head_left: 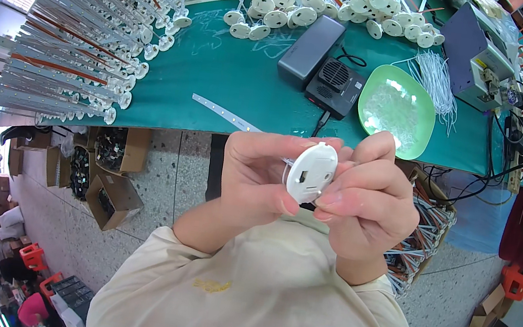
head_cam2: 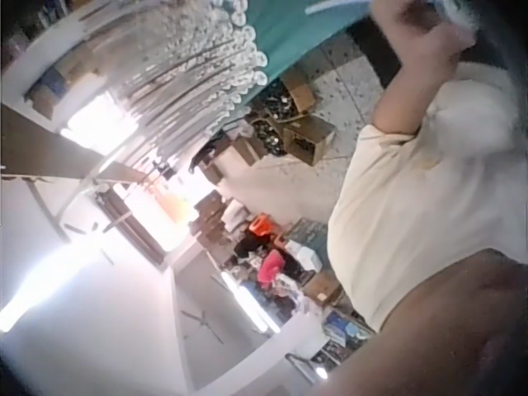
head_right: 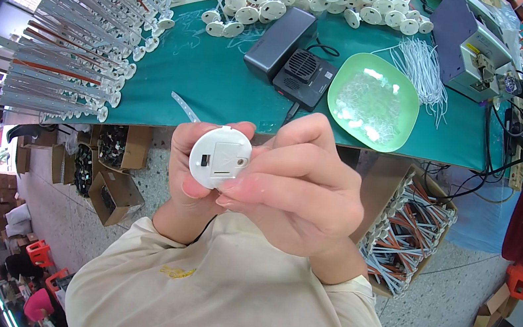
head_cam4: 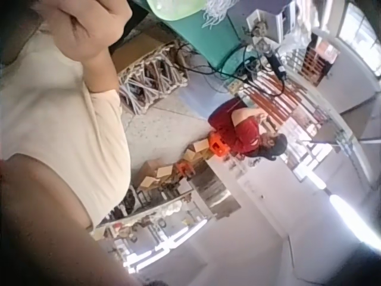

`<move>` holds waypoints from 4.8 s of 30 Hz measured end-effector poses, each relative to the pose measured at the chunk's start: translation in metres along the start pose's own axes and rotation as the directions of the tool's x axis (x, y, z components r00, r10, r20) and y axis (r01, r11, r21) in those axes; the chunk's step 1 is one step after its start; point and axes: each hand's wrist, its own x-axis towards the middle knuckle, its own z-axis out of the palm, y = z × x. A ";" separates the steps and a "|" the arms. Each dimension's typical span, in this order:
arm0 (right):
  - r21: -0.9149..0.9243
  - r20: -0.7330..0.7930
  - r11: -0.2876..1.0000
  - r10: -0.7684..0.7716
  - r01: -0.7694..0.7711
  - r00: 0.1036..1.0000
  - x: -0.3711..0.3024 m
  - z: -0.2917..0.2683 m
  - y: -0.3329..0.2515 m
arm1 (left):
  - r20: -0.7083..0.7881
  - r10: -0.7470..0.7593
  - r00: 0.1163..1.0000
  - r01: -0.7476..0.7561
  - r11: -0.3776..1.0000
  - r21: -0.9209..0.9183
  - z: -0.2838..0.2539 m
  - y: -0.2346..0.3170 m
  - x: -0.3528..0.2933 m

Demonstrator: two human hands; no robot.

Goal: The person is assembling circular light bases with light strips and securing them with cable ties.

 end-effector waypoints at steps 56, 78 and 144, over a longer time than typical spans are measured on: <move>0.149 -0.473 0.963 0.267 -0.223 0.840 -0.018 -0.067 0.005 | 0.079 -0.306 0.949 -0.275 -0.675 0.685 -0.088 0.057 0.188; -0.038 -0.340 0.980 0.171 -0.196 0.925 -0.013 -0.063 0.010 | -0.054 -0.048 0.997 -0.037 -0.979 0.199 -0.205 0.128 0.140; -0.878 0.082 0.412 0.630 -0.242 0.773 0.005 -0.094 0.067 | 0.327 0.239 0.914 -0.373 0.185 0.909 -0.045 0.019 -0.012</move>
